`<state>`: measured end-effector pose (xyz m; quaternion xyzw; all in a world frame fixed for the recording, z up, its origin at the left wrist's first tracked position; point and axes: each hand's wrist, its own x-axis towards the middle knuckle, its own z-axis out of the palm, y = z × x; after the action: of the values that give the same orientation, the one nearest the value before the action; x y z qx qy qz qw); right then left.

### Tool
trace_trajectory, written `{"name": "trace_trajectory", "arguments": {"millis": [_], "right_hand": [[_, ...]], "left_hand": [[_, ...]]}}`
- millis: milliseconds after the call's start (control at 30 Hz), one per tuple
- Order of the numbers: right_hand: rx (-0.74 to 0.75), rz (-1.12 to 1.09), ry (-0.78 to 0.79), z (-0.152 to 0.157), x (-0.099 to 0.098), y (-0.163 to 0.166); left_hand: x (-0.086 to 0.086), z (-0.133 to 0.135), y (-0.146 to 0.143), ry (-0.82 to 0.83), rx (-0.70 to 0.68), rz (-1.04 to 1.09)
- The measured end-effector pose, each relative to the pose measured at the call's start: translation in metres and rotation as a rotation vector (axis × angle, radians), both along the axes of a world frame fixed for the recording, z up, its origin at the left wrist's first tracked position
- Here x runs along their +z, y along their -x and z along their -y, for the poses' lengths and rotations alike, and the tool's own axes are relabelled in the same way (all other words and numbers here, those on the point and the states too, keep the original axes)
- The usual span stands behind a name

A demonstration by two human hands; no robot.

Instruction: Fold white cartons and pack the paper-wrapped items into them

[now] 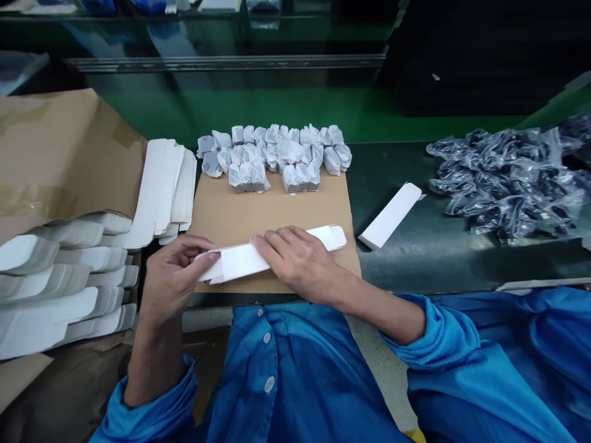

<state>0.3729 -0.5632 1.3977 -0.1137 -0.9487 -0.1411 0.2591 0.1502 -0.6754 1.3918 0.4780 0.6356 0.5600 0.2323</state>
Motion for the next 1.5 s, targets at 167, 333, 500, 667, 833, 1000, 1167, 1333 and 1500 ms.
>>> {"name": "trace_trajectory", "arguments": {"millis": [167, 333, 500, 667, 833, 1000, 1167, 1333, 1500], "right_hand": [[-0.317, -0.271, -0.061, 0.002, -0.003, 0.000], [-0.211, -0.189, 0.142, 0.042, -0.013, 0.006], [0.023, -0.314, 0.916, 0.033, 0.011, -0.012], [0.175, -0.559, 1.312, 0.016, 0.015, -0.003], [0.183, -0.679, 1.376, 0.019, 0.000, 0.009], [0.313, -0.517, 1.213, 0.013, 0.002, 0.003], [0.118, -0.779, 1.513, -0.008, 0.011, 0.000], [0.243, -0.537, 1.829, -0.014, 0.013, 0.007], [0.234, -0.545, 1.727, -0.002, 0.016, 0.009]], "left_hand": [[-0.002, 0.009, -0.049, -0.430, 0.152, 0.137], [-0.017, -0.010, -0.102, -0.227, 0.098, 0.215], [-0.013, -0.021, -0.083, -0.008, -0.018, 0.029], [-0.011, -0.014, -0.070, -0.042, -0.141, -0.166], [-0.011, -0.009, -0.064, -0.009, -0.144, -0.179], [-0.008, -0.008, -0.056, -0.068, -0.185, -0.302], [-0.006, -0.007, -0.058, -0.009, -0.269, -0.341], [-0.011, -0.011, -0.065, 0.028, -0.266, -0.399], [-0.024, -0.014, -0.078, -0.153, -0.090, -0.409]]}}
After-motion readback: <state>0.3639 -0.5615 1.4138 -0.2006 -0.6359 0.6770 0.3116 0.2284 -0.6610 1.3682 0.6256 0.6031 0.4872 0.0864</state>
